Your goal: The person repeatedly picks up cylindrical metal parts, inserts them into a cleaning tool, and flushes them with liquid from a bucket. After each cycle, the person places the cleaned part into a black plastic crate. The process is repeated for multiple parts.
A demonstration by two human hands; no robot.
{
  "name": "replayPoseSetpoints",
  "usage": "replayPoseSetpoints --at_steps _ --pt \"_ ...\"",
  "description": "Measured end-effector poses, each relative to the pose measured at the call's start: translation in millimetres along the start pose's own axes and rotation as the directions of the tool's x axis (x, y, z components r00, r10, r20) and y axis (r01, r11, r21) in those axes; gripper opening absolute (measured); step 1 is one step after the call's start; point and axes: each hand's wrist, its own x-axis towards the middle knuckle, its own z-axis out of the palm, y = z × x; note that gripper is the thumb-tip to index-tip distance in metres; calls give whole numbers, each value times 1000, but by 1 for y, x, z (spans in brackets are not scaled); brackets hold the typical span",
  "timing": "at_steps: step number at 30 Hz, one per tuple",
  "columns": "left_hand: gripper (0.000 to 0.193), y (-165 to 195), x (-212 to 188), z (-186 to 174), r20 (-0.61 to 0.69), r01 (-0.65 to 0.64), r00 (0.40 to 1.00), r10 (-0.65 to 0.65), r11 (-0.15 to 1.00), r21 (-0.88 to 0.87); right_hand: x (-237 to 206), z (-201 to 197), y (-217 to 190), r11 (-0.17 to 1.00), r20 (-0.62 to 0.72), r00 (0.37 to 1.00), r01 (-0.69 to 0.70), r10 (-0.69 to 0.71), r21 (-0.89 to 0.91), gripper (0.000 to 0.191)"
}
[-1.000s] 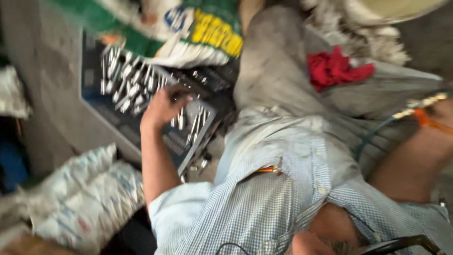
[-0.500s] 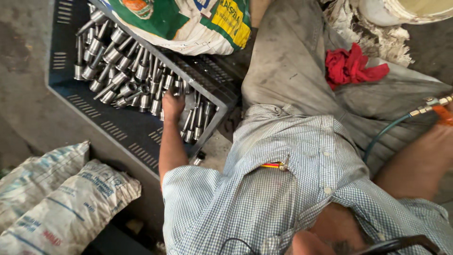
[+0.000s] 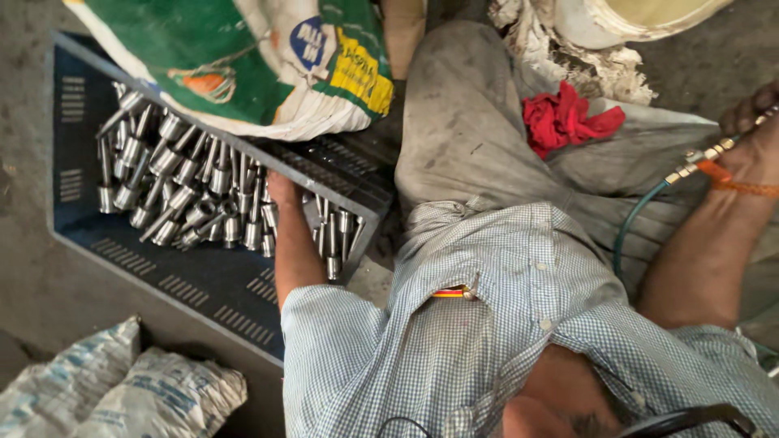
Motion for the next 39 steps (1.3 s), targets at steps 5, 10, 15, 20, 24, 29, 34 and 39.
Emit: replayPoseSetpoints --at_steps 5,10,15,20,24,29,34,39 --pt "23 -16 -8 -12 157 -394 915 372 908 143 -7 0 4 998 -76 997 -7 12 65 40" --pt "47 -43 -42 -42 -263 171 947 -183 983 -68 -29 38 2 998 -83 995 -61 60 -17 35" --pt "17 -54 -79 -165 -187 -133 981 49 873 -469 -56 99 -3 962 235 962 -74 137 -261 24" --pt "28 29 -123 -245 -148 -337 903 403 450 -827 -84 155 4 683 716 694 484 81 -547 38" --pt "32 142 -111 -185 -163 -417 768 619 290 -861 -119 162 11 437 670 678 526 303 -730 56" --pt "31 250 -107 -106 42 -43 893 448 178 -983 -133 143 16 403 747 637 644 189 -650 51" --pt "31 286 -100 -95 195 147 841 505 133 -980 -129 132 17 305 800 600 762 0 -571 51" --pt "32 282 -93 -81 250 183 826 505 178 -967 -124 124 17 338 820 571 779 -38 -527 40"
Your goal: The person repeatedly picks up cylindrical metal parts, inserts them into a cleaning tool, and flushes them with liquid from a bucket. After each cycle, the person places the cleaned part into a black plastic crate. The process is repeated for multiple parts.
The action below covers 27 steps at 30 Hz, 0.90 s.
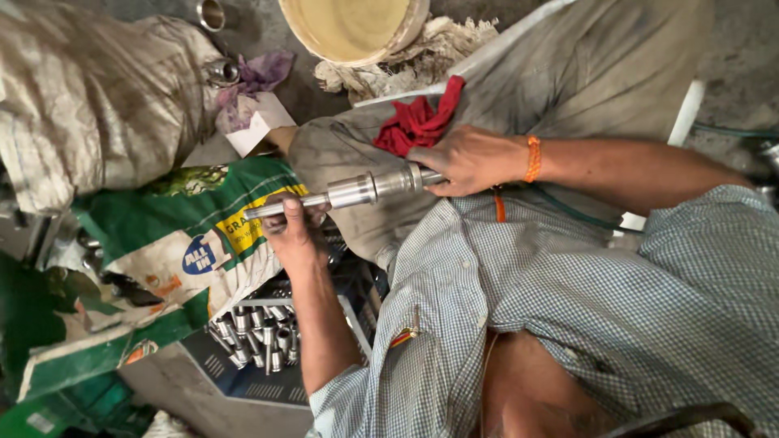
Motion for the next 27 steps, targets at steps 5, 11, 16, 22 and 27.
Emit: replayPoseSetpoints --at_steps 5,11,16,22,27 --pt "32 -15 -3 11 -15 97 995 -97 995 -38 -4 6 1 999 15 999 -39 39 -19 39" --pt "30 -7 -3 45 152 116 981 -117 993 12 3 5 8 976 178 963 -213 201 50 37" --pt "58 36 5 53 477 278 850 -225 960 -42 10 -4 8 872 407 896 -334 177 357 42" --pt "47 84 35 -1 555 117 776 -300 933 341 9 -4 0 891 372 915 -295 160 345 47" --pt "35 84 50 -29 178 93 824 -538 438 894 8 1 2 914 388 895 -327 218 239 46"
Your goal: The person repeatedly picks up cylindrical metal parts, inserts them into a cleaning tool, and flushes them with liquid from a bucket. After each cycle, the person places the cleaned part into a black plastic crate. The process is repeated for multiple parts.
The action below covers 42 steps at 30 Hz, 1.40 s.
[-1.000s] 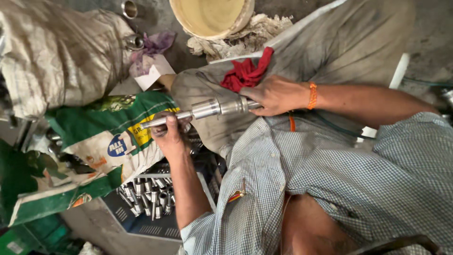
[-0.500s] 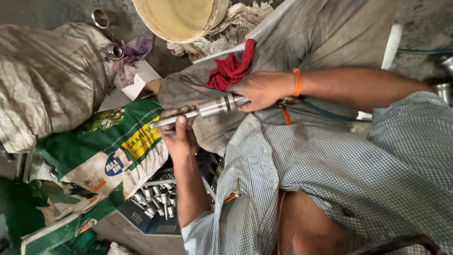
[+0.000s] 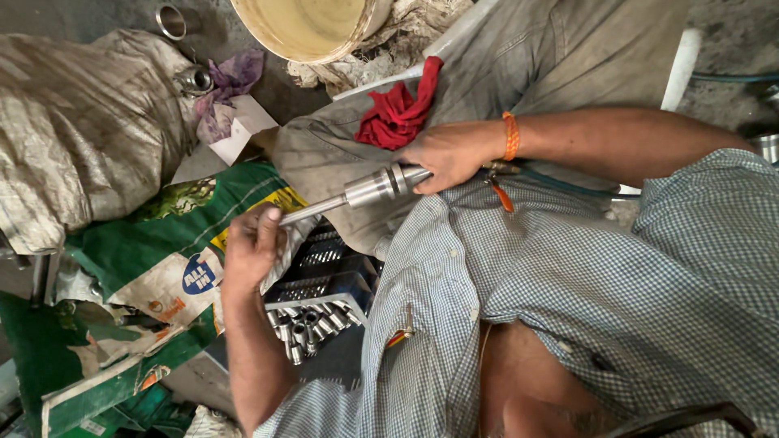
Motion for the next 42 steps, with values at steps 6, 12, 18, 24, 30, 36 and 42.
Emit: replayPoseSetpoints --at_steps 6,12,18,24,30,36,42 --pt "19 41 -9 7 64 -490 850 524 829 -271 2 2 0 992 -6 999 50 -49 113 51" --pt "16 52 -10 2 55 -174 982 180 979 -102 2 -1 -5 996 41 999 -24 21 85 53" --pt "8 32 -1 0 77 -278 960 270 954 111 4 3 -2 995 11 999 32 -33 89 49" --pt "23 54 -2 0 -34 -654 749 662 729 -202 8 3 9 973 -11 997 76 -76 219 40" --pt "60 48 12 22 -171 -413 910 378 798 -438 4 2 11 999 -241 969 49 -44 14 43" --pt "80 56 48 141 -178 -350 891 418 384 -854 -1 12 8 936 -510 830 37 -224 -350 45" --pt "56 100 93 182 -319 -433 834 449 175 -884 14 8 27 983 -421 892 181 -167 -6 56"
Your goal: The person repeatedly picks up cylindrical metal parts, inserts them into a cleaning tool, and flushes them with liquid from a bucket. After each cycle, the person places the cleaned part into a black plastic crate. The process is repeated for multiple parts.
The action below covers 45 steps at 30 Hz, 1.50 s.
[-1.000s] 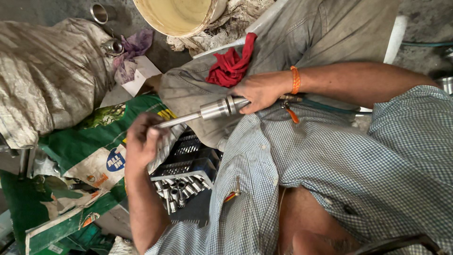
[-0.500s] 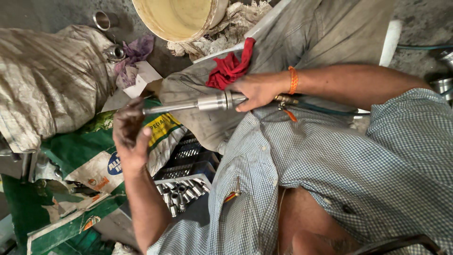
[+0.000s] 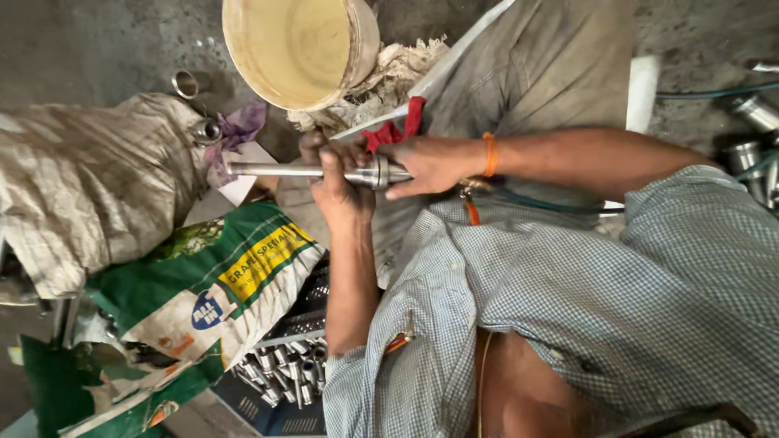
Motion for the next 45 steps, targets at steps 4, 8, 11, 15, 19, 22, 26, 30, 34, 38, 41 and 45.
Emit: replayPoseSetpoints --at_steps 4,8,11,15,19,22,26,30,34,38,41,45 --pt "63 16 14 17 131 -4 991 -7 997 83 5 2 10 916 18 997 58 -71 398 63" --pt "82 17 26 35 133 -26 991 13 995 93 6 -7 8 870 66 992 -129 111 475 59" --pt "95 17 20 41 150 -244 969 196 857 455 7 -22 4 798 -84 994 -2 66 603 57" --pt "88 18 -15 45 428 -500 863 267 567 655 7 -42 9 659 -258 927 15 273 752 40" --pt "53 4 -38 46 709 -665 703 52 402 630 11 -49 24 556 -384 785 61 486 829 19" --pt "38 -17 -35 43 685 -676 715 140 390 626 12 -48 33 587 -447 717 65 535 807 18" --pt "22 -44 -26 34 482 -510 853 199 507 695 6 -43 30 673 -503 708 53 495 738 19" --pt "20 -73 -5 23 103 264 948 -301 925 273 -4 -44 16 749 -529 709 3 466 663 20" --pt "30 -82 17 9 329 98 924 -195 952 291 -25 -50 0 749 -455 718 -140 527 647 18" --pt "56 -74 47 13 545 -114 838 -15 973 201 -53 -42 -1 611 -227 814 -187 535 769 17" --pt "60 -73 61 30 709 169 694 -126 985 9 -66 -32 12 621 -97 869 -263 484 739 22" --pt "41 -79 67 43 759 347 645 -92 920 -184 -74 -25 39 735 -83 812 -473 577 486 28"
